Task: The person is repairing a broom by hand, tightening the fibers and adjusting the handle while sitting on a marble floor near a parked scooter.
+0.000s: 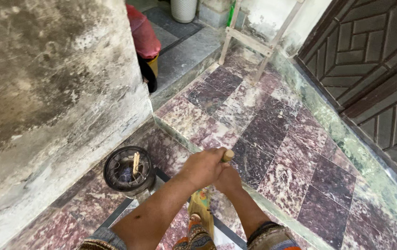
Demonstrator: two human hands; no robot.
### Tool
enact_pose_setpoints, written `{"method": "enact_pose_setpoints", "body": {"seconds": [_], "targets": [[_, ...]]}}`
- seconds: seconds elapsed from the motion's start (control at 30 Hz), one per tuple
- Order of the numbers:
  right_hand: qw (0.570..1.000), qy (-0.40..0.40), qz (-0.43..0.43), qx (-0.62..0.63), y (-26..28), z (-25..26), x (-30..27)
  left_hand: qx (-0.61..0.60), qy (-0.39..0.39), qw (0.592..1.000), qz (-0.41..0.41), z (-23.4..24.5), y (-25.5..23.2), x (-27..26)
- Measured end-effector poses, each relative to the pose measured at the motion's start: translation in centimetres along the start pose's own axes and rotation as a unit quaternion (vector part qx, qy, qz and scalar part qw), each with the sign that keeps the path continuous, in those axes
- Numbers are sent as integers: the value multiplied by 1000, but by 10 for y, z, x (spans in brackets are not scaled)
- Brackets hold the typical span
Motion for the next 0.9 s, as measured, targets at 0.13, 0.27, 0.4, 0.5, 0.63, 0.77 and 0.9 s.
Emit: {"method": "enact_pose_setpoints", "body": {"seconds": [0.13, 0.27, 0.4, 0.5, 0.63, 0.77, 0.9], "targets": [[1000, 3, 10, 25, -2, 5, 8, -1, -5, 1000, -14, 0, -1, 6], [997, 75, 0, 17, 1, 11, 17, -21, 19, 1000, 14, -4, 1, 15], [998, 34, 2, 48, -5, 7, 16, 6, -17, 1000, -24, -3, 4, 17], [998, -36, 54, 3, -9, 1, 13, -14, -7, 1000, -13, -7, 3, 16], [998, 16, -5, 61, -5, -1, 8, 19, 12, 1000, -8, -9, 6, 3], [999, -8, 0, 52, 4, -3, -3, 28, -4, 1000, -8, -7, 3, -13], [997, -39, 1, 71, 5, -8, -10, -4, 11, 1000, 10, 0, -4, -21]]}}
Point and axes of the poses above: each hand's wrist, its own x-axis towards the middle knuckle, its own z-axis out of the back of the hand, y = z × x, the point moved 3 cm from there along x, towards the middle knuckle, and after that the axes turned 12 degrees about -x, right-handed, at the moved point
